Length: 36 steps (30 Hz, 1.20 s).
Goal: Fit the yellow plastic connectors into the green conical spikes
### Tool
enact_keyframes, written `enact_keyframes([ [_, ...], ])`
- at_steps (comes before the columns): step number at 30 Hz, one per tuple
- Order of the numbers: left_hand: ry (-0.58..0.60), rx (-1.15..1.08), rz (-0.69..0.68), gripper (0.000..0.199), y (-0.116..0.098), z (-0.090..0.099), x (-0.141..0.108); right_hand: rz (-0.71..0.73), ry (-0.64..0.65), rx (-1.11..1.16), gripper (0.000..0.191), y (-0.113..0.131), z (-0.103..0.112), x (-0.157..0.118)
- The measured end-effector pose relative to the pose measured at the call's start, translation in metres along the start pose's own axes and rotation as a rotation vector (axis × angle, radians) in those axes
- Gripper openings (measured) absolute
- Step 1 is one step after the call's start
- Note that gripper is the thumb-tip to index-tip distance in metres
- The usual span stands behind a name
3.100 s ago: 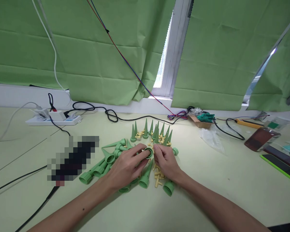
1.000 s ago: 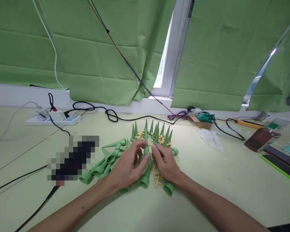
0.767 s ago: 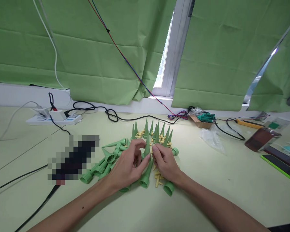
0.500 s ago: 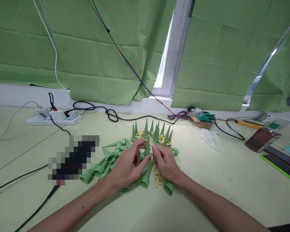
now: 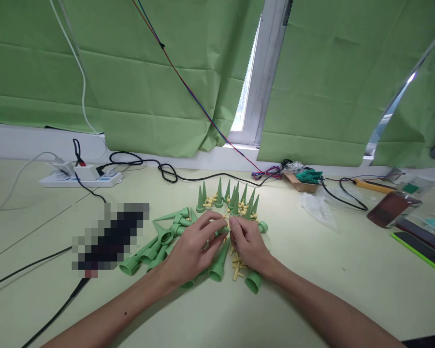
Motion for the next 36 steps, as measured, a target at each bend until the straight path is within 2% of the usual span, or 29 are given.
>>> enact_keyframes([
  [5, -0.007, -0.008, -0.016, 0.029, -0.001, 0.0, 0.0, -0.003, -0.014, 0.029, 0.042, -0.001, 0.0, 0.0],
  [12, -0.03, -0.122, 0.092, 0.035, -0.001, 0.002, 0.001, -0.007, -0.051, 0.06, 0.041, 0.002, 0.003, 0.0],
  [17, -0.087, -0.242, 0.314, 0.024, 0.005, 0.007, 0.002, 0.0, -0.057, 0.062, 0.039, 0.004, 0.003, 0.0],
  [21, -0.079, -0.349, 0.55, 0.029, 0.015, 0.005, 0.002, 0.016, -0.051, 0.057, 0.038, 0.004, 0.002, 0.0],
  [24, -0.055, -0.471, 0.644, 0.032, 0.021, 0.0, 0.001, 0.025, -0.039, 0.048, 0.038, 0.004, 0.002, -0.001],
  [29, 0.029, -0.609, 0.681, 0.032, 0.025, -0.009, 0.002, 0.039, -0.03, 0.013, 0.038, 0.004, 0.002, -0.001],
  [36, 0.101, -0.78, 0.679, 0.031, 0.019, -0.01, 0.004, 0.06, -0.033, -0.027, 0.036, 0.006, 0.002, -0.001],
])
Point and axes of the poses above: each hand's wrist, its own x-axis towards the middle knuckle, its own z-axis out of the back of the hand, y = z × x, the point moved 4 cm from there along x, towards the middle knuckle, and after that the axes turned 1 degree about x, right-handed, at the moved point
